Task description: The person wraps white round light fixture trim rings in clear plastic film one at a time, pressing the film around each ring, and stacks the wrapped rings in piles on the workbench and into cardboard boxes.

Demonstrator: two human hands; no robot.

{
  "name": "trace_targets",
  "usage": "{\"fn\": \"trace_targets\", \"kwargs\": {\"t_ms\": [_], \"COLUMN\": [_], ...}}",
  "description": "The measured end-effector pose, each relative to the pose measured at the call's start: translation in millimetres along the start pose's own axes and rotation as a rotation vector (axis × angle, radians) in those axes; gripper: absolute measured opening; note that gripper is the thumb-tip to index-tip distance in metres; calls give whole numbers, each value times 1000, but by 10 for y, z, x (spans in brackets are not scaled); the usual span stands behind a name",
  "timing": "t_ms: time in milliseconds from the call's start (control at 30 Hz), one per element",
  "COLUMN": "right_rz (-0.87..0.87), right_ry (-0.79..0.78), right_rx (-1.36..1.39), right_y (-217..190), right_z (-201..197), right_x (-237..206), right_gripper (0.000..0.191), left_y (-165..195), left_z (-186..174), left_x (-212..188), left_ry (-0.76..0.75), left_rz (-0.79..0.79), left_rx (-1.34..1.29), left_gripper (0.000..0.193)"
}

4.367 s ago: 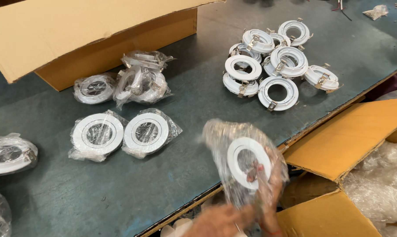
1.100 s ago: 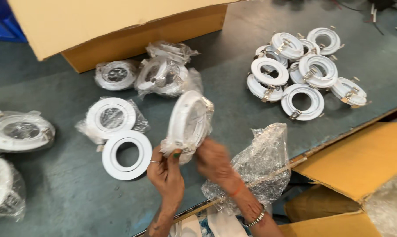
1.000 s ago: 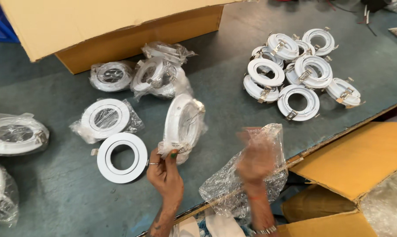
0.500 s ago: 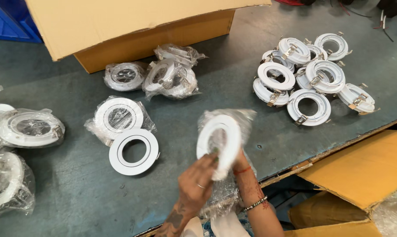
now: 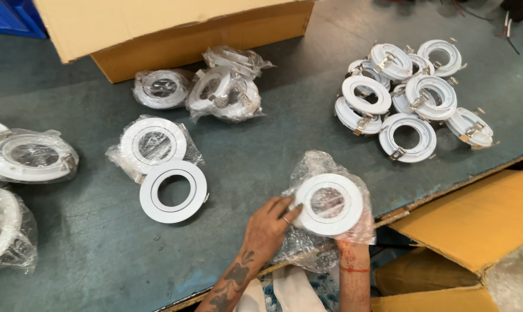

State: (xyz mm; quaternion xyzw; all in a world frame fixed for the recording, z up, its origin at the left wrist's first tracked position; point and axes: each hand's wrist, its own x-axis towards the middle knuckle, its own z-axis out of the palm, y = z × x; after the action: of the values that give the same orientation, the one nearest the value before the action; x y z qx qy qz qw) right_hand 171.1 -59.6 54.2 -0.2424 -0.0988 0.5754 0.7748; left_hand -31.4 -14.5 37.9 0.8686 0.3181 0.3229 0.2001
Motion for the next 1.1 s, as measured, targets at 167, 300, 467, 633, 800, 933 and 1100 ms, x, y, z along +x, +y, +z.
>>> {"fn": "trace_targets", "kwargs": {"t_ms": [167,300,467,633,800,933,1100], "right_rz": [-1,-184,-179,1,180,-66,-261], "right_ry": [-15,17,-43,-322,-287,-285,33], "right_rx": [-133,-1070,-892,-950,-855,-760,-292], "right_y": [-7,149,566,1173,1229,1112,1017], "right_z": [96,-46,-148,238,490,414,134], "right_x": [-133,53,229,317,191,262,487], "right_gripper": [78,65,56,54,56,54,54], "left_y": [-7,145,517,1179,1264,557,-98], "left_z": [-277,-724,-1017,-730,-332,-184,-130], "left_x": [24,227,851,1347,1483,1435,1270], "left_ry": [90,267,348,111,-163,239,646], "left_rz": [-184,-178,-5,360,640,560,353], "left_rx": [-59,-291,-846,-955,-725,-523,-355], "left_gripper": [47,50,39,27,26,32,34]}}
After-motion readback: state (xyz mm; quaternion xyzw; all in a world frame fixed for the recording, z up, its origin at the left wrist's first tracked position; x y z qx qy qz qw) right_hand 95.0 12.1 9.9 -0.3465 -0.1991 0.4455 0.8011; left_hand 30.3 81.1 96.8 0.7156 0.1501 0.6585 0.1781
